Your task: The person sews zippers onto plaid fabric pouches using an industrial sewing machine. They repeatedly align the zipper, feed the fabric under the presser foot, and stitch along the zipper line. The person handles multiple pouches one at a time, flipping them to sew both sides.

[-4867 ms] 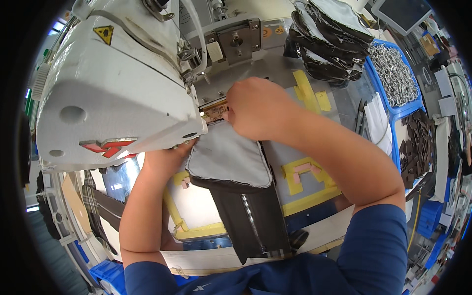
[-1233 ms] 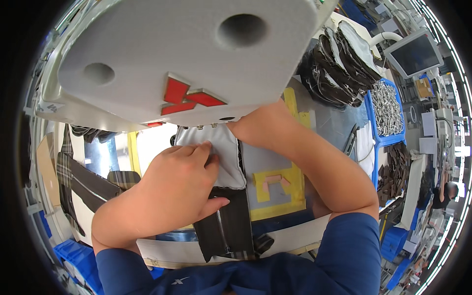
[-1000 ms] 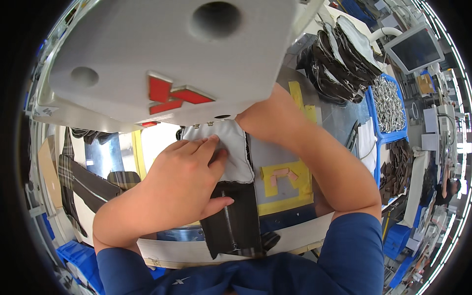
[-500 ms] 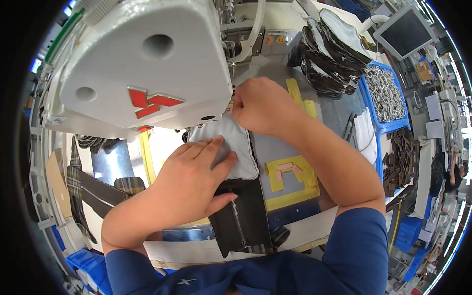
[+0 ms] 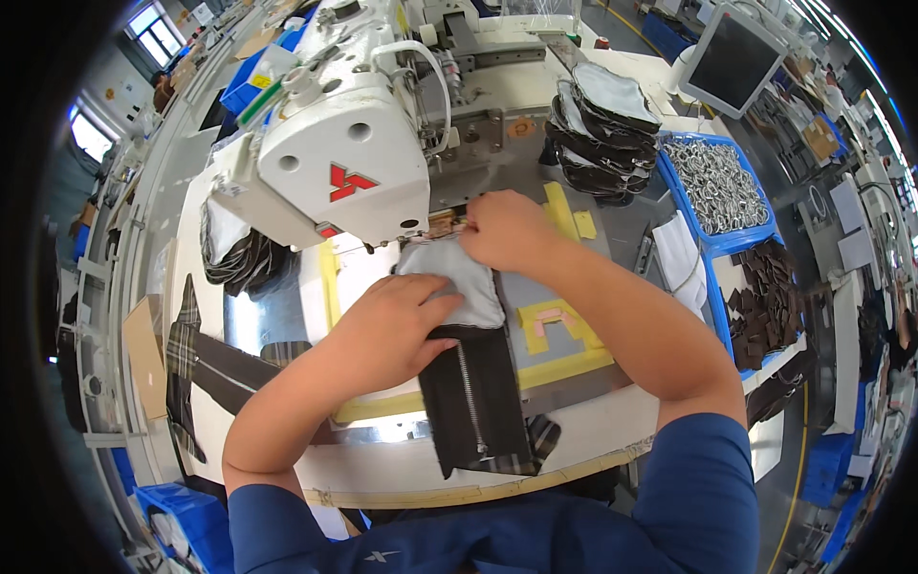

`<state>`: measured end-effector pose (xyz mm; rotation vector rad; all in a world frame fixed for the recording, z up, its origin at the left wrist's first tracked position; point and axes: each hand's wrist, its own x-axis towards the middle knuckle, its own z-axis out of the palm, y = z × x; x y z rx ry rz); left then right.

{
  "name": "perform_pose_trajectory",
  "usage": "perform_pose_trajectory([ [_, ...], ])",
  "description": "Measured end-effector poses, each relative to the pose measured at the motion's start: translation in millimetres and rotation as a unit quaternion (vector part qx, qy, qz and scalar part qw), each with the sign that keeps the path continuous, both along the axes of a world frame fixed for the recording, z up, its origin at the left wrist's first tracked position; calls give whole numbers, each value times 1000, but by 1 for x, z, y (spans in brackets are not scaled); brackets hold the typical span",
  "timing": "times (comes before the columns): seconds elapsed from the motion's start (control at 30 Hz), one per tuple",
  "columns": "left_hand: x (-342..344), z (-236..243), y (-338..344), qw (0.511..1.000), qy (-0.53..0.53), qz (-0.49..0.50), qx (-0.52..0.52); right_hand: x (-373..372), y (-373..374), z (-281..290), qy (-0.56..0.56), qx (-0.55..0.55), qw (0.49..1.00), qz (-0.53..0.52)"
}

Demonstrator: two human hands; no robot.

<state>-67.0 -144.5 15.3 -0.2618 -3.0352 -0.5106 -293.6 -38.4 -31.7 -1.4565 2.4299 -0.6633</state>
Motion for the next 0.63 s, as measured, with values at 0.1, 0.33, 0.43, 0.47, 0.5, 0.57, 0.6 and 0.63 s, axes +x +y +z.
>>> perform_pose_trajectory([
  [0.1,-2,0,15,1000,18,-4,10,-9,28,7,-81,-20,997,1],
  [0.33,20,28,11,920,159,273,233,28,108,2,-328,-167,924,-106],
  [0.43,68,39,-31,772,368,356,378,89,142,36,-259,-96,961,19],
  [0.47,80,48,-39,710,373,336,494,97,150,43,-306,6,950,68],
  [0.5,94,52,-50,667,424,364,493,104,153,48,-350,108,922,124],
  [0.57,135,50,-87,687,426,399,434,118,155,49,-311,183,919,161],
  [0.6,149,47,-99,695,424,438,382,126,158,46,-309,147,925,164],
  [0.63,158,44,-100,697,417,442,380,128,159,42,-309,126,928,165],
])
